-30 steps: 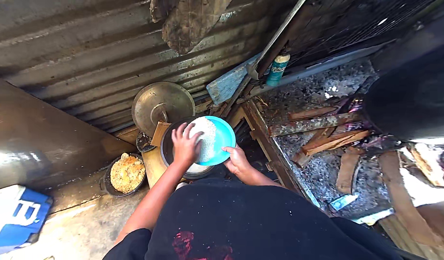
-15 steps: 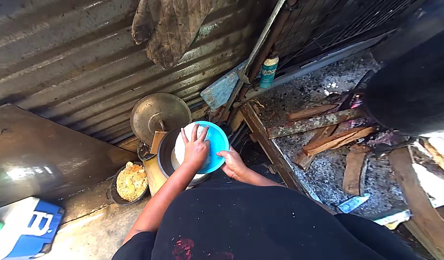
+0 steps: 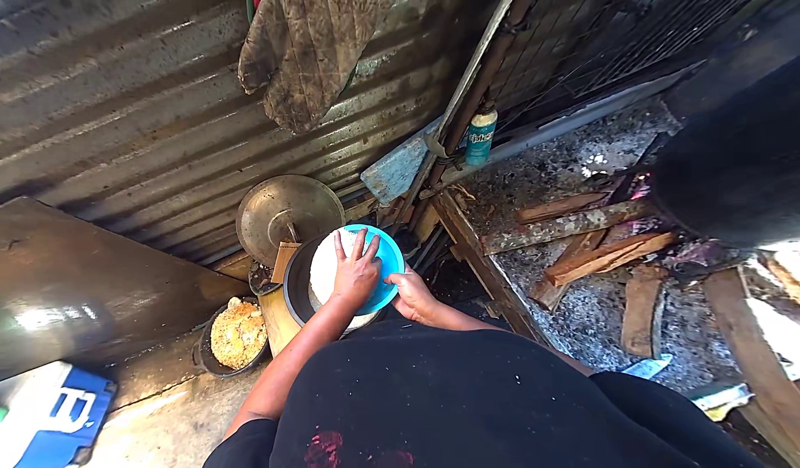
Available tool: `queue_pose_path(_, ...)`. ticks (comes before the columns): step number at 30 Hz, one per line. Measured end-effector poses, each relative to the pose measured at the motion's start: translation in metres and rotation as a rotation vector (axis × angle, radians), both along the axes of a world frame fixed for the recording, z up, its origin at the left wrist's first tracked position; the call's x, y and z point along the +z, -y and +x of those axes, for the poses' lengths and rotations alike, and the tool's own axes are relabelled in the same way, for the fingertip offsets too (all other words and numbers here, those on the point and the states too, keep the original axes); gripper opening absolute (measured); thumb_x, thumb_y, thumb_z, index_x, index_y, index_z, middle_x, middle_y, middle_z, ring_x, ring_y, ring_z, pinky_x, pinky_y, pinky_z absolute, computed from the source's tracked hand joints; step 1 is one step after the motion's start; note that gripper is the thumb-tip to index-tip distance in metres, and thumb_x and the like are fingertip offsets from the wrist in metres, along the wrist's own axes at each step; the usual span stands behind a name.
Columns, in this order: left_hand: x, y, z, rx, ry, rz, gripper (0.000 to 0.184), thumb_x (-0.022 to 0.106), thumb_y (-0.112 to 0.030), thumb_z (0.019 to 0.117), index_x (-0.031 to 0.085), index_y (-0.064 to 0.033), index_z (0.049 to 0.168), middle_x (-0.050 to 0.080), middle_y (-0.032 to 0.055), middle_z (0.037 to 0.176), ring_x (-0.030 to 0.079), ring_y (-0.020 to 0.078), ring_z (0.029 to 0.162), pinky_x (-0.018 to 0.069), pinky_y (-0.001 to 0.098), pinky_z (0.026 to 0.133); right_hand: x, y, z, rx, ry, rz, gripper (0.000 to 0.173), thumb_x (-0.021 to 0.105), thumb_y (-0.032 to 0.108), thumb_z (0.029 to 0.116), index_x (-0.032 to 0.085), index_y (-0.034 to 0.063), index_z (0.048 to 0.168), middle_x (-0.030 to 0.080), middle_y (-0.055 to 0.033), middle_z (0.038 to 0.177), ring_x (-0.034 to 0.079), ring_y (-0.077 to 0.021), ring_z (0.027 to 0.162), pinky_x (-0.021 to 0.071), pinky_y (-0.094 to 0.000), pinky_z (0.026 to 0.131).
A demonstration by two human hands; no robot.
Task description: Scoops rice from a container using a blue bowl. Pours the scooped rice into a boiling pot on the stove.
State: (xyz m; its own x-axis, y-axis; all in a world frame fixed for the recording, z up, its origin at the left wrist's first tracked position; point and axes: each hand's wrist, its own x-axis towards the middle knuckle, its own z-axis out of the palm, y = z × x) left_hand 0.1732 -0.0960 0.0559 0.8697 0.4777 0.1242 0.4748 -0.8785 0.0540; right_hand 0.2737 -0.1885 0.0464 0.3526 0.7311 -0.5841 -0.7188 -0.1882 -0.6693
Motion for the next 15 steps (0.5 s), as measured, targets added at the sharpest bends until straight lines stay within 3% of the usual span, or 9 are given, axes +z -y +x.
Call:
queue_pose_path(3, 0.0, -0.003, 0.002, 0.003, -0.036, -0.032, 0.019, 0.06, -0.019, 0.0984, 0.078, -0.0168, 0.1, 0.049, 0.0007, 0.158, 0.028, 0.0375, 0.153, 0.0038, 0.0806, 0.115, -0.001, -0.001, -0.001, -0.018, 0.003, 0.01, 0.062, 0.047, -0.013, 0.0901, 0.038, 0.0069, 0.148, 0.063, -0.0214, 0.126, 0.07, -0.0322, 0.107, 0.0623, -0.0499, 0.082)
queue_pose_path(5, -0.002, -0.004, 0.002, 0.026, 0.037, -0.065, 0.018, 0.063, -0.029, 0.0951, 0.078, -0.0195, 0.098, 0.053, 0.0013, 0.153, 0.033, 0.0377, 0.151, 0.0069, 0.0801, 0.115, -0.002, -0.002, 0.0, -0.041, 0.003, 0.028, 0.063, 0.047, -0.014, 0.0884, 0.039, 0.0058, 0.147, 0.063, -0.0213, 0.126, 0.069, -0.0315, 0.107, 0.0621, -0.0496, 0.083)
queue_pose_path(9, 0.02, -0.008, -0.004, 0.129, 0.247, -0.215, 0.013, 0.066, -0.032, 0.0885, 0.075, -0.0229, 0.087, 0.061, -0.0019, 0.14, 0.047, 0.0316, 0.139, 0.0224, 0.0728, 0.115, -0.006, -0.001, 0.005, -0.123, -0.031, 0.036, 0.061, 0.048, -0.015, 0.0834, 0.043, 0.0022, 0.141, 0.064, -0.0224, 0.122, 0.07, -0.0309, 0.104, 0.0619, -0.0495, 0.083)
queue_pose_path(13, 0.073, -0.039, -0.048, 0.257, 0.481, -0.394, 0.016, 0.068, -0.029, 0.0907, 0.077, -0.0167, 0.096, 0.061, 0.0058, 0.137, 0.048, 0.0349, 0.133, 0.0382, 0.0632, 0.105, -0.008, 0.003, 0.009, -0.212, -0.121, 0.007, 0.051, 0.048, -0.013, 0.0841, 0.047, 0.0001, 0.134, 0.066, -0.0245, 0.117, 0.071, -0.0335, 0.1, 0.0619, -0.0525, 0.08)
queue_pose_path(15, 0.079, -0.06, -0.079, 0.354, 0.626, -0.449, 0.016, 0.067, -0.026, 0.0919, 0.076, -0.0132, 0.098, 0.061, 0.0073, 0.135, 0.05, 0.0328, 0.129, 0.0418, 0.0585, 0.103, -0.006, 0.004, 0.012, -0.224, -0.108, 0.002, 0.05, 0.047, -0.013, 0.0838, 0.048, -0.0001, 0.132, 0.066, -0.024, 0.116, 0.071, -0.033, 0.099, 0.0621, -0.0522, 0.08)
